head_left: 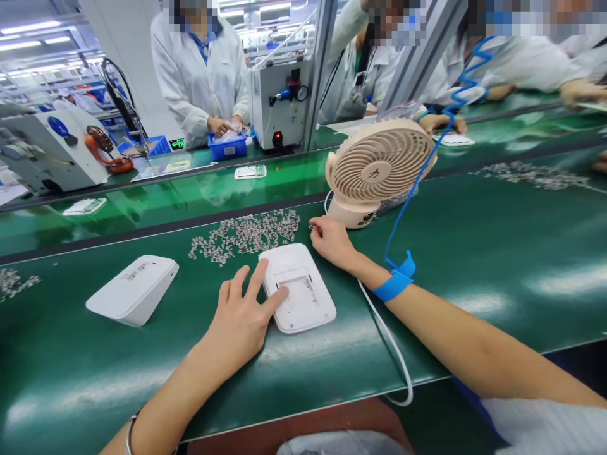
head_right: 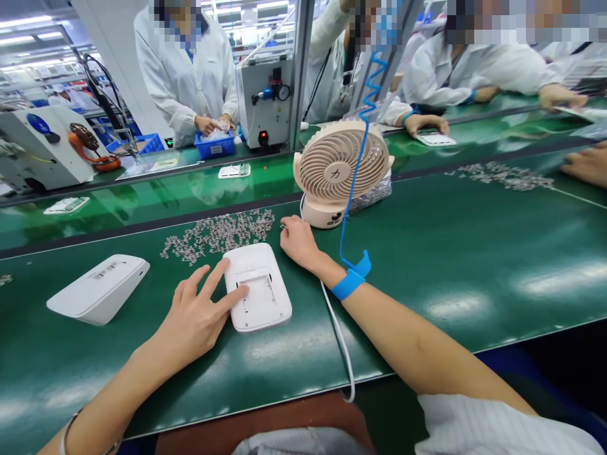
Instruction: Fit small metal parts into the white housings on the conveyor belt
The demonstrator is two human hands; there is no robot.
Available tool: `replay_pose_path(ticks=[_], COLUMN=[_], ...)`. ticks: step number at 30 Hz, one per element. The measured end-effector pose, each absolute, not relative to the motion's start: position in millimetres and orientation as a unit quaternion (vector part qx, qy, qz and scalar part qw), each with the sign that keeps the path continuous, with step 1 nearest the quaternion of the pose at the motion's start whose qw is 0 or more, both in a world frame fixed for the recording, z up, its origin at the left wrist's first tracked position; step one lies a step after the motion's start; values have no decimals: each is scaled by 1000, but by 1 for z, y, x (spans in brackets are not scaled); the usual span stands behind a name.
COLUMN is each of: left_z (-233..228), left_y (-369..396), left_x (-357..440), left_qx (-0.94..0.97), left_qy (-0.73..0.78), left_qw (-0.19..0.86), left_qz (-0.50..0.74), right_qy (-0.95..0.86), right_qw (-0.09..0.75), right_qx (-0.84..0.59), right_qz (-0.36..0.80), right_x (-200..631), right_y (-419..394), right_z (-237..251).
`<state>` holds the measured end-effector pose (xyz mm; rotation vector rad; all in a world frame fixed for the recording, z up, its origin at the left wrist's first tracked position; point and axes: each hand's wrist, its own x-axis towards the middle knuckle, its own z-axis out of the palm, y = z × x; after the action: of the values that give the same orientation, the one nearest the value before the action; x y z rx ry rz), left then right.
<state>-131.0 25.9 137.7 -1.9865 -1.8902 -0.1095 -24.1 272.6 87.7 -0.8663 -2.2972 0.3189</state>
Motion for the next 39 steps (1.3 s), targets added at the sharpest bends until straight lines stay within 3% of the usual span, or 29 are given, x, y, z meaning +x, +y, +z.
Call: replay_pose_path(ticks=[8,12,15,20,33,39], left_z=[131,127,127,127,126,126], left_y=[28,27,26,26,26,27], left_x=[-120,-110,-105,-102,-99,-98], left_qx=[-686,-691,-697,-698,-687,-687], left_qy=[-673,-664,-659,-655,-668,-667], left_qw=[259,265,266,274,276,278], left_qz=[-97,-101,-99,-90,-78,-75], right_qy=[-872,-855,-865,-899,-920,-925], right_qw=[350,400,393,346,303,332], right_qx=[-300,-223,-142,-71,-45,-64], right_qz=[162,241,278,258,242,173], right_x=[-20,-18,-17,-14,-15,-17], right_y=[257,228,202,182,182,179], right_z=[98,110,121,125,119,113])
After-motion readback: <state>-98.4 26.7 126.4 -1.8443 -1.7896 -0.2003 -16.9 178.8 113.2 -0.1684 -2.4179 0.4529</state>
